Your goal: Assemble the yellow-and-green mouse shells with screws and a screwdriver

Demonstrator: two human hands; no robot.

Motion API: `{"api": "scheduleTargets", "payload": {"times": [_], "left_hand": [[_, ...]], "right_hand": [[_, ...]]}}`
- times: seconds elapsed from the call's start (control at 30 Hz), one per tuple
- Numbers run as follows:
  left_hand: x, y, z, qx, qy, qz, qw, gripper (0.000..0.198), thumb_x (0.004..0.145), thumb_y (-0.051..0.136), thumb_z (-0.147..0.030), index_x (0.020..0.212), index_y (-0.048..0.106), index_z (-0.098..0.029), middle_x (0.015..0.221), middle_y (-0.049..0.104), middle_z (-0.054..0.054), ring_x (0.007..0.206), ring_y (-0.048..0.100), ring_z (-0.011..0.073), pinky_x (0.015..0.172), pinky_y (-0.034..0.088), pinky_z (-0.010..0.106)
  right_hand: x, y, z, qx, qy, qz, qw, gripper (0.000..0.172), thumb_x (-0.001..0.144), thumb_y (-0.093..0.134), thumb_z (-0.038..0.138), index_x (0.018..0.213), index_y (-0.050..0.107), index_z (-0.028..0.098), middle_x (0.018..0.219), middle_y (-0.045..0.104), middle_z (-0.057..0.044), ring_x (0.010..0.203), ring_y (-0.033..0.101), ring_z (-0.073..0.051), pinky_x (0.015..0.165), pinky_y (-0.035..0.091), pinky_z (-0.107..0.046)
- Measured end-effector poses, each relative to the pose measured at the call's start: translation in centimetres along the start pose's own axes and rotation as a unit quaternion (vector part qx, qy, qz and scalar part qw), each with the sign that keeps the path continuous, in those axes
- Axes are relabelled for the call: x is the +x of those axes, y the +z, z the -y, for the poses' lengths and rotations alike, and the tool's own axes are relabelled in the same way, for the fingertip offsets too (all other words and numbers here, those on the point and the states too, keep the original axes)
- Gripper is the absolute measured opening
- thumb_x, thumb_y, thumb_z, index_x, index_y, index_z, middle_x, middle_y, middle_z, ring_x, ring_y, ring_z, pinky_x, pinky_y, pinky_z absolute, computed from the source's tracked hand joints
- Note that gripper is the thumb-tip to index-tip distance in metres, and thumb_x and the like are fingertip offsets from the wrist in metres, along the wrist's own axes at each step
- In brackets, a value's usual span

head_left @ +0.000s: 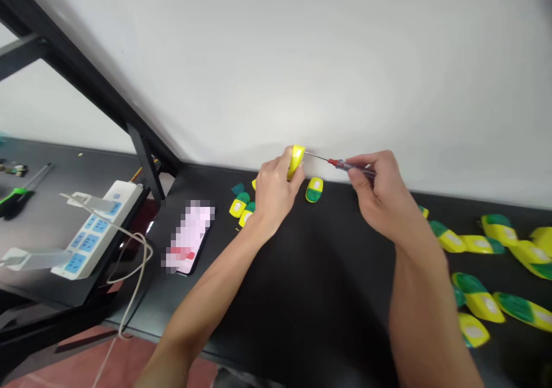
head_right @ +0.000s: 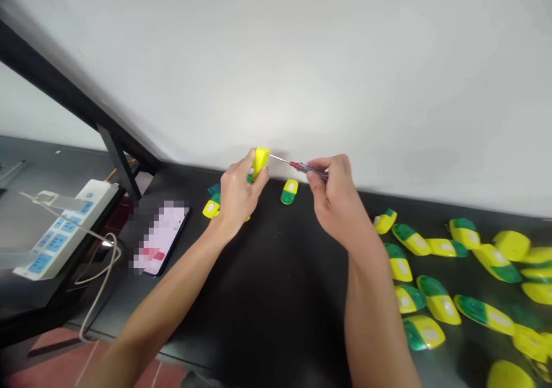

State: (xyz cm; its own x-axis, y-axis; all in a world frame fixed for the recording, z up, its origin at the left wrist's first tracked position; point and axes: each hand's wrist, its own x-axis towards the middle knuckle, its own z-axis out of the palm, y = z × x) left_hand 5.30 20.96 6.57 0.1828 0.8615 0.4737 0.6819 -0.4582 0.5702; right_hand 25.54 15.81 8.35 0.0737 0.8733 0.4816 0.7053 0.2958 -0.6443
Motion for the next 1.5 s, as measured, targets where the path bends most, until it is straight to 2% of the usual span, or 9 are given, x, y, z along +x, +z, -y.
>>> {"api": "scheduleTargets", "payload": {"times": [0.27, 0.4, 0.6, 0.83, 0.93, 1.07, 1.27, 1.4, 1.5], "left_hand": [[-0.4, -0.1, -0.4, 0.011, 0.007, 0.013, 1.000, 0.033, 0.107, 0.056, -0.029, 0.135, 0.066, -0.014, 0.083, 0.069, 0.003, 0.077, 0.060, 0.0177, 0.078, 0.047, 0.030], [-0.5, 0.1, -0.5, 0.021, 0.002, 0.021, 1.000, 0.035, 0.107, 0.058, -0.033, 0.135, 0.067, -0.014, 0.082, 0.068, 0.003, 0.076, 0.061, 0.0182, 0.076, 0.047, 0.029], [-0.3, -0.2, -0.1, 0.011, 0.001, 0.011, 1.000, 0.034, 0.107, 0.056, -0.030, 0.136, 0.066, -0.016, 0.082, 0.068, 0.002, 0.076, 0.060, 0.0177, 0.075, 0.044, 0.029], [-0.4, -0.4, -0.6, -0.001, 0.005, 0.023, 1.000, 0.033, 0.107, 0.055, -0.031, 0.134, 0.066, -0.015, 0.082, 0.067, 0.002, 0.074, 0.058, 0.0172, 0.074, 0.044, 0.029], [-0.5, -0.4, -0.7, -0.004, 0.004, 0.028, 1.000, 0.032, 0.107, 0.055, -0.031, 0.133, 0.066, -0.014, 0.080, 0.065, 0.002, 0.073, 0.056, 0.0172, 0.072, 0.043, 0.029], [-0.3, -0.6, -0.5, -0.007, -0.004, 0.015, 1.000, 0.030, 0.106, 0.057, -0.028, 0.130, 0.067, -0.013, 0.080, 0.064, 0.002, 0.072, 0.055, 0.0169, 0.072, 0.041, 0.029], [0.0, -1.2, -0.5, -0.011, -0.015, 0.001, 1.000, 0.029, 0.106, 0.056, -0.026, 0.131, 0.065, -0.017, 0.088, 0.069, 0.004, 0.076, 0.056, 0.0174, 0.073, 0.041, 0.030], [0.1, -1.4, -0.7, -0.015, -0.018, -0.002, 1.000, 0.029, 0.107, 0.055, -0.028, 0.131, 0.066, -0.017, 0.087, 0.069, 0.004, 0.075, 0.056, 0.0175, 0.073, 0.042, 0.030], [0.1, -1.4, -0.7, -0.005, -0.006, -0.010, 1.000, 0.030, 0.107, 0.057, -0.029, 0.132, 0.066, -0.016, 0.088, 0.069, 0.005, 0.076, 0.057, 0.0179, 0.075, 0.043, 0.030]], "right_hand": [[0.5, -0.6, 0.9, -0.052, -0.001, -0.054, 0.997, 0.013, 0.095, 0.061, 0.037, 0.097, 0.068, 0.027, 0.092, 0.073, -0.008, 0.082, 0.071, -0.024, 0.071, 0.056, -0.040], [0.4, -0.6, 0.9, -0.078, 0.064, -0.033, 0.994, 0.022, 0.094, 0.053, 0.039, 0.098, 0.070, 0.026, 0.082, 0.074, -0.005, 0.073, 0.073, -0.025, 0.067, 0.056, -0.040], [-0.2, -0.2, -0.7, -0.006, 0.004, -0.001, 1.000, 0.029, 0.091, 0.063, 0.045, 0.110, 0.063, 0.023, 0.118, 0.062, -0.012, 0.086, 0.072, -0.023, 0.073, 0.062, -0.042], [0.5, -0.9, 1.0, -0.074, 0.038, -0.062, 0.995, 0.021, 0.095, 0.056, 0.034, 0.098, 0.075, 0.024, 0.074, 0.066, -0.003, 0.067, 0.067, -0.020, 0.063, 0.052, -0.035], [0.4, -0.9, 0.8, -0.066, 0.053, -0.031, 0.996, 0.025, 0.099, 0.051, 0.037, 0.100, 0.073, 0.024, 0.073, 0.065, -0.003, 0.068, 0.066, -0.021, 0.065, 0.053, -0.036], [0.1, -0.4, -0.1, -0.008, 0.042, 0.037, 0.998, 0.028, 0.093, 0.057, 0.041, 0.115, 0.061, 0.024, 0.094, 0.065, -0.007, 0.073, 0.065, -0.021, 0.070, 0.056, -0.040], [0.4, -0.3, 1.3, -0.007, 0.076, 0.038, 0.996, 0.017, 0.093, 0.056, 0.037, 0.103, 0.059, 0.025, 0.062, 0.058, 0.003, 0.051, 0.055, -0.018, 0.055, 0.046, -0.033], [0.5, -0.4, 1.5, -0.054, 0.032, 0.040, 0.997, 0.026, 0.099, 0.049, 0.043, 0.093, 0.066, 0.024, 0.064, 0.061, 0.000, 0.053, 0.059, -0.019, 0.058, 0.048, -0.035], [0.2, -0.1, 0.3, -0.051, -0.027, 0.018, 0.998, 0.025, 0.102, 0.049, 0.042, 0.105, 0.065, 0.023, 0.091, 0.067, -0.008, 0.077, 0.069, -0.023, 0.069, 0.056, -0.039]]}}
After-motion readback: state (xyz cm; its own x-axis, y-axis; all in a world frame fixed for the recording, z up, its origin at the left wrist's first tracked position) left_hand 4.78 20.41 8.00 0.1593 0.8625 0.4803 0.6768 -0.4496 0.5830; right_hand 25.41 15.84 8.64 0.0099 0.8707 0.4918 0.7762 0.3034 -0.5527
